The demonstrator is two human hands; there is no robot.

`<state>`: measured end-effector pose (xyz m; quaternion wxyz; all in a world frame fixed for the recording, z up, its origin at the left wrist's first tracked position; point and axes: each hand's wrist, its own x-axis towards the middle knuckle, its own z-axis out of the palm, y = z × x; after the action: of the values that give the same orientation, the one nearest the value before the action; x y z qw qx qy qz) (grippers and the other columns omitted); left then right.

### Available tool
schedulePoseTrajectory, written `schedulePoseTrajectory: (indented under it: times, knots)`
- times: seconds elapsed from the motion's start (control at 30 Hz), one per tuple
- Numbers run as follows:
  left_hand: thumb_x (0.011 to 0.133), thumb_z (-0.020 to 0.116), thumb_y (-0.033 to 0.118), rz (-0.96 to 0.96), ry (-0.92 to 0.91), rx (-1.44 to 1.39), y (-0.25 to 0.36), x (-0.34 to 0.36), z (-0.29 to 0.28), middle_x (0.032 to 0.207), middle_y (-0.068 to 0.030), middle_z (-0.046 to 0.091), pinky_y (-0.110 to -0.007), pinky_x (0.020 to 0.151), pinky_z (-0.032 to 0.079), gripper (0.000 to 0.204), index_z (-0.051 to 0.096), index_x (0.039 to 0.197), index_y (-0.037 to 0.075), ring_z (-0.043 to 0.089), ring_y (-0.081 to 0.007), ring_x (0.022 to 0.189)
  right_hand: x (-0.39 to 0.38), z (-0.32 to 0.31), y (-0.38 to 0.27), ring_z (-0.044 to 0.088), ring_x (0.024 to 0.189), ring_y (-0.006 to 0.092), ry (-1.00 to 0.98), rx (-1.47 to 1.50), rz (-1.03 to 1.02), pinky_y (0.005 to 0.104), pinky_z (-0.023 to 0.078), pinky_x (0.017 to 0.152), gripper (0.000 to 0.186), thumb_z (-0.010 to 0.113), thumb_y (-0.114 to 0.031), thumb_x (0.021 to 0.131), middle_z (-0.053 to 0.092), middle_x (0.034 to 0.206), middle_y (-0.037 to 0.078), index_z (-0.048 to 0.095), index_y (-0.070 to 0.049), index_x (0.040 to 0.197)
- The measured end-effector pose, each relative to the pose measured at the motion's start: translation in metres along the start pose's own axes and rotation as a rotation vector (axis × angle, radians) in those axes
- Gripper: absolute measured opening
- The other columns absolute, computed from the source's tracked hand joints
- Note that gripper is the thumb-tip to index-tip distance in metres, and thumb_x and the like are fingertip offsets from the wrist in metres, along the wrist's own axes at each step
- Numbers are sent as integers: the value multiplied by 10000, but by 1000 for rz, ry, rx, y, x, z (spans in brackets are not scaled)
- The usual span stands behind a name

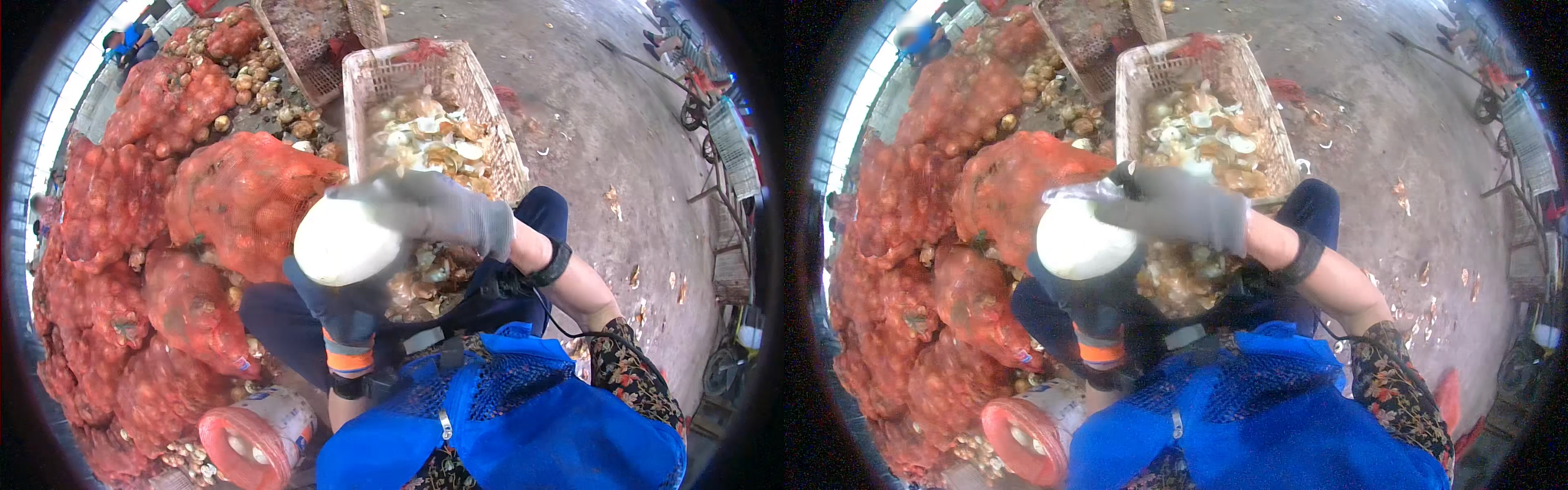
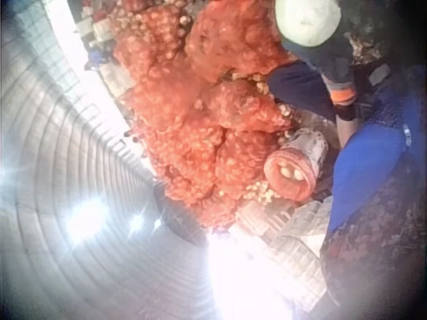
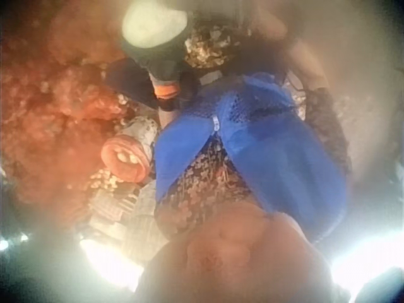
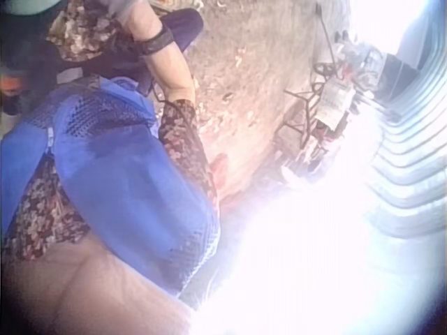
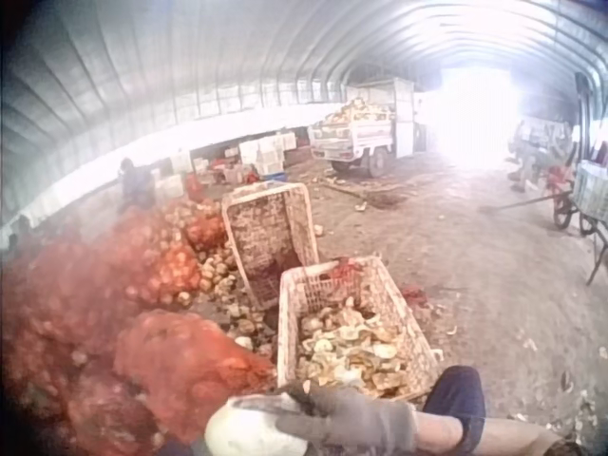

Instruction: Peeling red onions with a small knife while sitting in a large agricultural processing facility.

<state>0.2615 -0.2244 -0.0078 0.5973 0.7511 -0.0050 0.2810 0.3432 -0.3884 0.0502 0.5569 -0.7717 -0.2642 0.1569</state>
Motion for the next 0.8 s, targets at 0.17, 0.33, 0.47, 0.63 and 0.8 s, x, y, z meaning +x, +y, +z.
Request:
schedulePoseTrajectory:
  times: [0.17, 0.33, 0.47, 0.63, 0.8]
  knots:
    - [845, 408, 568, -349, 44, -616, 18, 15, 2, 1277, -134, 481, -372, 927, 441, 730, 351, 1330, 25, 503, -254, 1116, -20, 1, -53, 632, 848, 338, 158, -203, 26, 385, 485, 753, 383, 574, -370, 835, 636, 895, 201, 588, -33, 1016]
    - [832, 394, 625, -253, 76, -494, 28, 20, 3, 1264, -124, 487, -370, 905, 454, 778, 354, 1342, 40, 504, -246, 1105, -12, 14, -45, 601, 737, 358, 439, -375, -256, 414, 485, 676, 236, 598, -280, 818, 596, 873, 143, 585, -57, 894]
    - [830, 472, 586, 135, 167, 81, 24, 19, 5, 1233, -133, 501, -352, 873, 470, 741, 362, 1327, 47, 513, -246, 1089, -13, 17, -48, 589, 661, 326, 492, -562, -397, 406, 482, 608, 171, 616, -235, 807, 563, 858, 120, 589, -81, 877]
    - [846, 569, 433, 218, 212, 78, 30, 14, 2, 1186, -150, 515, -328, 836, 473, 623, 371, 1285, 38, 528, -240, 1035, -34, 39, -43, 549, 695, 342, 386, -544, -298, 425, 431, 572, 188, 601, -248, 821, 515, 811, 134, 558, -82, 896]
    - [804, 662, 233, 296, 126, 170, 14, 5, -12, 1151, -135, 502, -346, 820, 471, 550, 345, 1209, 35, 525, -216, 983, -41, 48, -35, 580, 649, 266, 268, -739, -319, 369, 471, 567, 178, 670, -229, 761, 554, 827, 70, 570, -99, 830]
